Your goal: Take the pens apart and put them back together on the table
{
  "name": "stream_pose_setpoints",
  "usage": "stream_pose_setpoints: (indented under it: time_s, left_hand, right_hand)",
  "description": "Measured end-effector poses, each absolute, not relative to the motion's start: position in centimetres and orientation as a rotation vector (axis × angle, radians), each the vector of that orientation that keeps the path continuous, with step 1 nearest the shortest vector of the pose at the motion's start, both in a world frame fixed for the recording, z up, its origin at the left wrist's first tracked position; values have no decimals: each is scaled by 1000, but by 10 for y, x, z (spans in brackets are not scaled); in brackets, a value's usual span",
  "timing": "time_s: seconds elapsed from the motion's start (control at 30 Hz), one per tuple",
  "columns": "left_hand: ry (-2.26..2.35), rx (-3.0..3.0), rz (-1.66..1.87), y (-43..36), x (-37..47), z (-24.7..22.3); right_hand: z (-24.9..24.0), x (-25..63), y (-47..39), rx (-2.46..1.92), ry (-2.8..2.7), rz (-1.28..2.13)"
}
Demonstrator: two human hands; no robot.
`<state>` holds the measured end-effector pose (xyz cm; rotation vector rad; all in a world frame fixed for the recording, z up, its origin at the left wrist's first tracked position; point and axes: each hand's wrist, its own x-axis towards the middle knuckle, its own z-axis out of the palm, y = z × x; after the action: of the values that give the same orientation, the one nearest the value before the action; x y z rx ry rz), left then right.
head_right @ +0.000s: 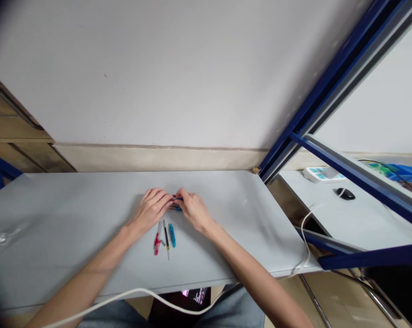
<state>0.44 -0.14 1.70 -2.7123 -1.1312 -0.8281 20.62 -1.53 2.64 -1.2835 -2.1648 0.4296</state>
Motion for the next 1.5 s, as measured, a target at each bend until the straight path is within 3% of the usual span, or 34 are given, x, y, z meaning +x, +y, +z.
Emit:
stream_pose_setpoints:
  time_s: [0.37,0.83,1.3,1.5]
  left_hand:
    - [-1660,-2659,-719,-5,9,3]
    - [-1503,-2694,-759,-1,3,1]
    - [-1706,-2640,-639,-2,3,7]
    - [-1592,-2665,-826,-2,1,9]
  right_hand:
    - [14,197,-9,-1109,-2187,115]
    - [14,203,-12,-1094,-2272,337]
    - [5,208,-4,-1154,-2142,-82]
    - [11,209,-8,-1114,-2269,7]
